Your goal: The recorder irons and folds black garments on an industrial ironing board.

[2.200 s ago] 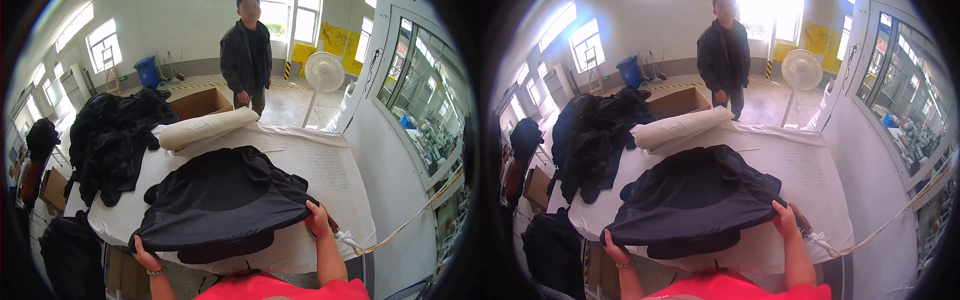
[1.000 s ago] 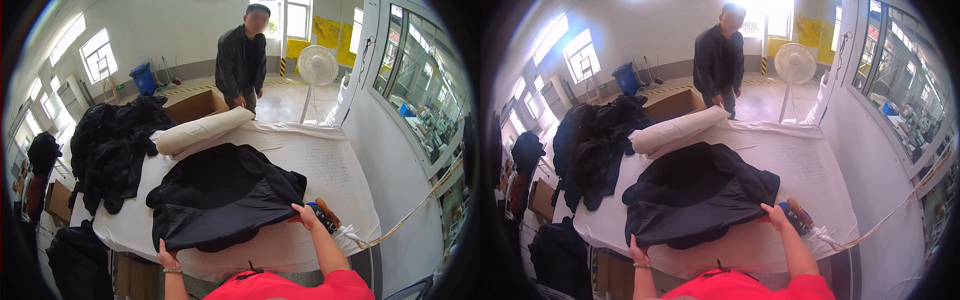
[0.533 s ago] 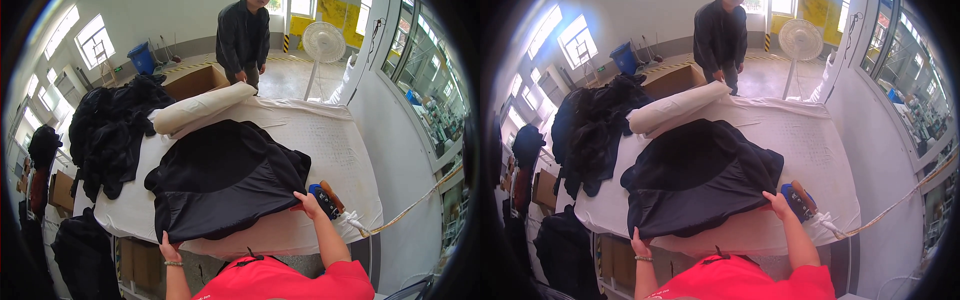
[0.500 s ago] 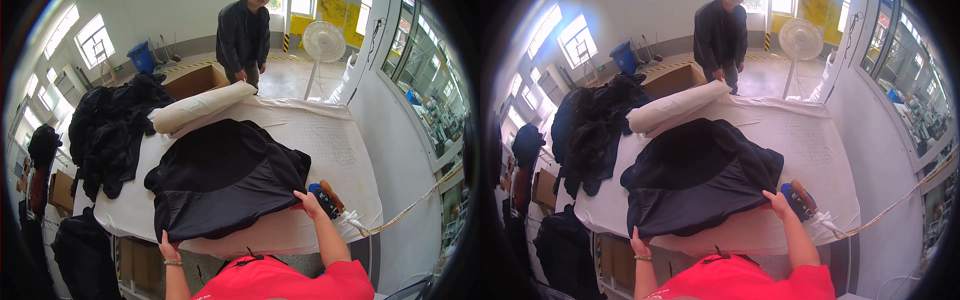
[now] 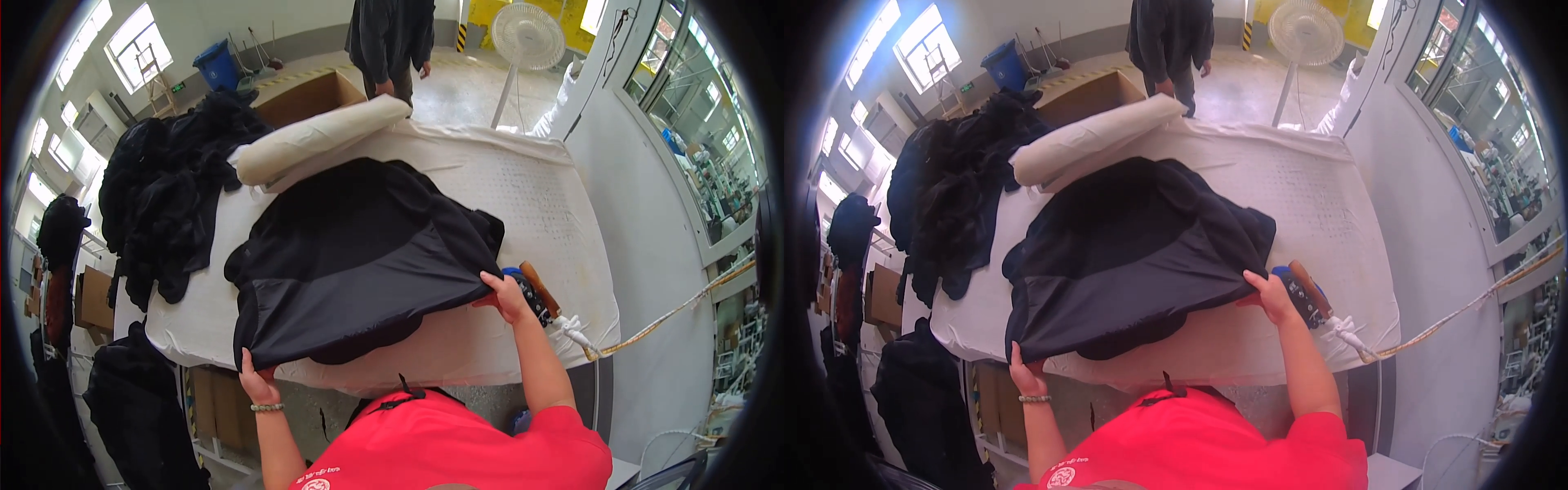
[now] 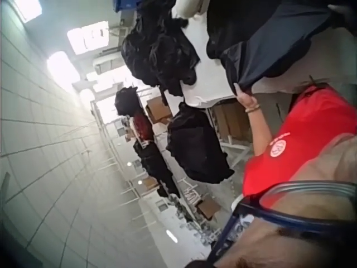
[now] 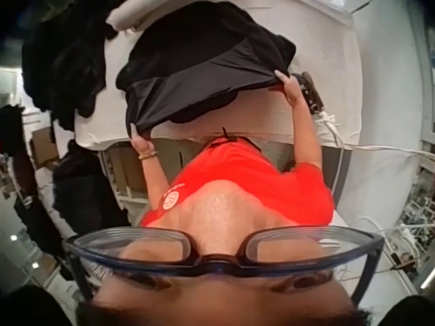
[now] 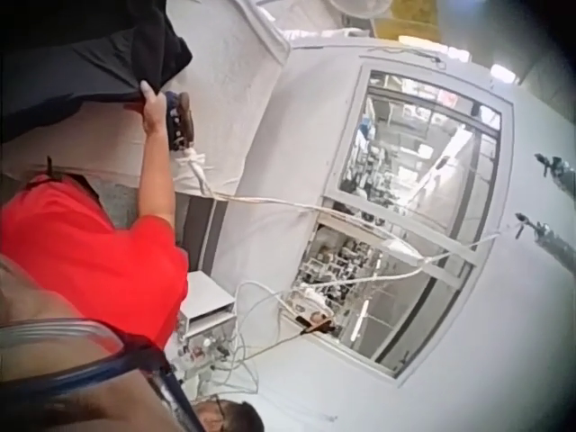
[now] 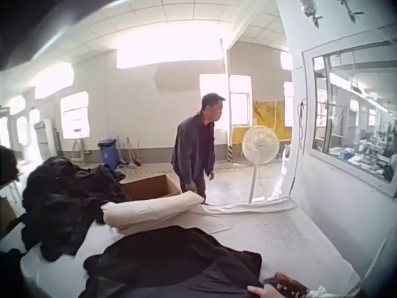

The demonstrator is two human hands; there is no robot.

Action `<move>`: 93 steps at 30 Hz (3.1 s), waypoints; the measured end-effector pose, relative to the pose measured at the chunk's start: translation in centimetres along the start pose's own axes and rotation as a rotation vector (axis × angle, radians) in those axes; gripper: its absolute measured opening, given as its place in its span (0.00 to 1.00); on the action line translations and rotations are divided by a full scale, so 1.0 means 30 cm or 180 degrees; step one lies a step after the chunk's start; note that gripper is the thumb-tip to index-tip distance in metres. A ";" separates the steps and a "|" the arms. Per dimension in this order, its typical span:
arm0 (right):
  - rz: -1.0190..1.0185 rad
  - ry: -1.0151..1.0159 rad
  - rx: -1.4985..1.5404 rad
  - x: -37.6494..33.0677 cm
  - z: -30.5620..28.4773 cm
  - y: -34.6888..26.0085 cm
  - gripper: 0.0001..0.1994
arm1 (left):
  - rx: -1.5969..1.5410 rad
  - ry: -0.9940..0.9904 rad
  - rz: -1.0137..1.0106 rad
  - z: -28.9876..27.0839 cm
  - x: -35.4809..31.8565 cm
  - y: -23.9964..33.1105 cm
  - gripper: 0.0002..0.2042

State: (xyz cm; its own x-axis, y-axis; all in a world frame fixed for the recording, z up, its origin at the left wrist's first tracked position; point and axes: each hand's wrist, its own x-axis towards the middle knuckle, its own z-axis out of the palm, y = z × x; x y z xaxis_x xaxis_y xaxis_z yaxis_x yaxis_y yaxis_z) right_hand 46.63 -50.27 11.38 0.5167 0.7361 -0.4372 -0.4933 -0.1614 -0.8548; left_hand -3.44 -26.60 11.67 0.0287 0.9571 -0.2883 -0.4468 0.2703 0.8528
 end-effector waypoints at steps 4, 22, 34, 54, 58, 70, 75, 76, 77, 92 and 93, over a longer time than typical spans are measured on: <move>0.0090 -0.0029 -0.0056 -0.057 -0.009 0.008 0.20 | -0.0031 -0.0028 -0.0203 -0.065 -0.027 -0.007 0.23; 0.0770 0.0234 -0.0494 0.019 -0.071 0.224 0.17 | 0.0691 -0.0004 -0.0873 -0.205 -0.029 -0.122 0.19; -0.2511 0.2733 -0.5875 -0.033 -0.290 0.045 0.21 | 0.3676 0.0301 -0.0113 -0.159 0.412 -0.093 0.33; -0.0325 0.1201 -0.3953 -0.029 0.305 -0.190 0.19 | -0.1859 -0.1052 -0.1753 0.063 0.300 -0.036 0.28; -0.1119 -0.0120 -0.4186 0.100 0.861 -0.023 0.19 | -0.2235 -0.1181 -0.1865 0.035 0.316 -0.070 0.30; -0.1090 0.0072 -0.3791 0.167 1.070 0.077 0.16 | -0.2195 -0.0979 -0.2403 0.059 0.320 -0.014 0.32; -0.1497 -0.0788 -0.4290 0.043 1.167 0.077 0.18 | -0.2597 -0.1360 -0.2575 0.004 0.336 -0.048 0.34; -0.1527 -0.1150 -0.4170 0.030 1.192 0.068 0.19 | -0.2796 -0.1468 -0.2646 0.001 0.340 -0.060 0.34; -0.1513 -0.1064 -0.4246 0.032 1.172 0.060 0.19 | -0.2848 -0.1527 -0.2719 0.015 0.333 -0.046 0.34; -0.0333 0.0232 -0.4049 0.199 0.969 -0.034 0.18 | -0.1779 -0.0594 -0.2161 0.075 0.316 0.044 0.33; -0.0882 -0.0174 -0.3942 0.181 1.050 -0.008 0.18 | -0.1812 -0.0689 -0.2148 0.065 0.318 0.035 0.32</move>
State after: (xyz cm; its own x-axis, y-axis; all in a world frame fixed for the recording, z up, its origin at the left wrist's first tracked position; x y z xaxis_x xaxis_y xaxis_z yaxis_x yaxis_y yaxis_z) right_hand 27.51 -25.54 18.02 0.4533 0.8649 -0.2158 0.6233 -0.4806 -0.6169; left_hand -1.88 -16.98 10.65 0.5862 0.6283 -0.5114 -0.6466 0.7432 0.1719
